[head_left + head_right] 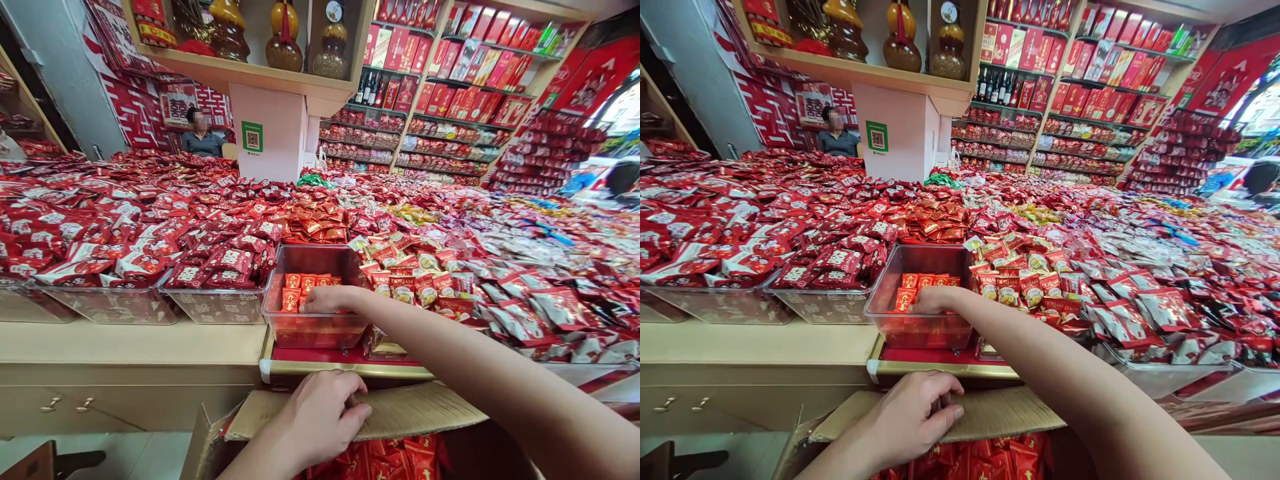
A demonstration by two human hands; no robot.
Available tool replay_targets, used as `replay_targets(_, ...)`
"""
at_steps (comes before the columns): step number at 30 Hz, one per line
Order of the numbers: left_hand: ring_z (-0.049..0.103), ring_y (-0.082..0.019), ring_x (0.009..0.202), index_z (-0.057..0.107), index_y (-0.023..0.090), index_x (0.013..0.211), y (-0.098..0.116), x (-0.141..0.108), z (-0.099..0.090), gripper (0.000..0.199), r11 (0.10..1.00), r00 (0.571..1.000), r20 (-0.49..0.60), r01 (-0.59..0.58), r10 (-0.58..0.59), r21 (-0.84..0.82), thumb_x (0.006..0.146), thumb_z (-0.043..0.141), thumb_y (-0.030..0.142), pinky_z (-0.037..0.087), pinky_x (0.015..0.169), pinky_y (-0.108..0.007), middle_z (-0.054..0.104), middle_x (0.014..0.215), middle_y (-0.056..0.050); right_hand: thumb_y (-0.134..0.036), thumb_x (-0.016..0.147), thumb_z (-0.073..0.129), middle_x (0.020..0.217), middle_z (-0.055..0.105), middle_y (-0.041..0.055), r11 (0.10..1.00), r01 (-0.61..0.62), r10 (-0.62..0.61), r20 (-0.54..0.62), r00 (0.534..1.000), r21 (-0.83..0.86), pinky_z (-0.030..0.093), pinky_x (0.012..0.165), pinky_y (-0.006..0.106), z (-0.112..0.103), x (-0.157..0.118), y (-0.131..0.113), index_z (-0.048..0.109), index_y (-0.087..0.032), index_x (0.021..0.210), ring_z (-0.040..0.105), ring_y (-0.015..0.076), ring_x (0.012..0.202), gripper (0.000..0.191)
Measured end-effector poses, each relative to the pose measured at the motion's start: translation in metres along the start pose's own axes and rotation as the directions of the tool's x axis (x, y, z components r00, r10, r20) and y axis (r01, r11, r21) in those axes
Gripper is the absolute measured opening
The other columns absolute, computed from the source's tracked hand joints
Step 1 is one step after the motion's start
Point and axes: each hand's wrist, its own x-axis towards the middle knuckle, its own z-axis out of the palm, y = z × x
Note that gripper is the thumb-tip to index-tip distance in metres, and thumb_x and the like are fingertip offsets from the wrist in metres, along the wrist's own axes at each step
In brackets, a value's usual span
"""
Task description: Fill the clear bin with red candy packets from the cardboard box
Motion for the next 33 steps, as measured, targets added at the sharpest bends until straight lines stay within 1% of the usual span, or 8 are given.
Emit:
replay_targets(7,0.060,-0.017,0.074,0.059,0.025,0.095,0.000,0.000,-0.002,0.022,1.000,1.000,0.001,0.010,-0.010,-0.013,0.079,0.047,0.034,0.043,0.065,-0.026,0.067,0.080,0.000,-0.014,0.069,0.048,0.093,0.066,0.0066,1.000,0.029,-0.029,0.074,0.997,-0.002,0.041,0.054,0.020,0.003,0.006,0.005,0.062,-0.013,0.101,0.059,0.0164,0.076,0.035)
replay_targets(12,0.060,-0.016,0.074,0.059,0.025,0.094,-0.001,-0.001,0.000,0.020,1.000,1.000,-0.016,-0.005,0.004,-0.009,0.079,0.047,0.032,0.042,0.064,-0.025,0.067,0.080,0.001,-0.011,0.062,0.055,0.093,0.066,0.0121,1.000,-0.018,0.020,0.089,0.996,-0.020,0.041,0.051,0.022,0.002,0.009,0.009,0.063,-0.008,0.099,0.060,0.0203,0.075,0.038)
replay_targets(16,0.060,-0.015,0.069,0.059,0.025,0.093,-0.001,-0.001,0.000,0.020,1.000,1.000,-0.011,-0.008,0.008,-0.015,0.079,0.048,0.032,0.041,0.060,-0.023,0.067,0.076,0.001,-0.010,0.062,0.054,0.092,0.067,0.0072,1.000,-0.004,0.004,0.084,0.996,0.005,0.042,0.053,0.020,0.003,0.007,0.011,0.064,-0.013,0.098,0.060,0.0177,0.075,0.038)
replay_targets(23,0.059,-0.016,0.070,0.060,0.024,0.094,0.000,0.001,-0.002,0.022,1.000,1.000,0.002,0.005,-0.005,-0.018,0.079,0.047,0.033,0.041,0.061,-0.024,0.067,0.077,0.001,-0.003,0.062,0.052,0.086,0.068,0.0096,0.997,-0.070,0.071,-0.086,0.994,0.012,0.042,0.059,0.023,-0.005,0.000,0.006,0.066,-0.011,0.088,0.060,0.0198,0.074,0.031)
replay_targets(26,0.059,-0.015,0.070,0.060,0.024,0.094,0.001,0.001,-0.003,0.022,1.000,1.000,0.021,0.014,-0.013,-0.024,0.079,0.046,0.033,0.041,0.061,-0.024,0.067,0.079,0.001,-0.009,0.072,0.048,0.095,0.065,0.0107,0.996,-0.090,0.094,-0.325,0.941,0.028,0.040,0.069,0.024,-0.014,-0.027,-0.006,0.062,-0.011,0.094,0.057,0.0189,0.084,0.026)
replay_targets(29,0.059,-0.016,0.074,0.060,0.024,0.092,0.001,0.001,-0.003,0.021,1.000,1.000,0.013,0.009,-0.009,-0.026,0.080,0.045,0.031,0.041,0.064,-0.025,0.067,0.081,0.000,-0.024,0.079,0.049,0.082,0.065,0.0034,0.981,0.059,0.050,-0.529,0.847,0.187,0.040,0.062,0.019,-0.012,-0.083,-0.020,0.062,-0.014,0.086,0.056,0.0128,0.072,0.017)
replay_targets(31,0.059,-0.017,0.077,0.061,0.023,0.089,0.002,0.002,-0.003,0.021,1.000,1.000,0.007,0.000,0.000,-0.020,0.080,0.044,0.029,0.041,0.067,-0.026,0.067,0.083,-0.001,-0.027,0.078,0.052,0.070,0.063,-0.0008,0.899,0.242,-0.036,-0.489,0.871,0.365,0.039,0.053,0.016,0.001,-0.125,-0.027,0.062,-0.016,0.078,0.055,0.0103,0.062,0.016)
replay_targets(33,0.059,-0.017,0.078,0.062,0.022,0.089,0.002,0.003,-0.003,0.023,1.000,1.000,0.019,-0.008,0.009,-0.019,0.080,0.042,0.027,0.041,0.068,-0.025,0.067,0.085,-0.001,-0.024,0.078,0.052,0.072,0.065,-0.0019,0.805,0.324,-0.223,-0.253,0.941,0.496,0.041,0.053,0.015,0.027,-0.159,-0.030,0.065,-0.018,0.082,0.057,0.0097,0.062,0.015)
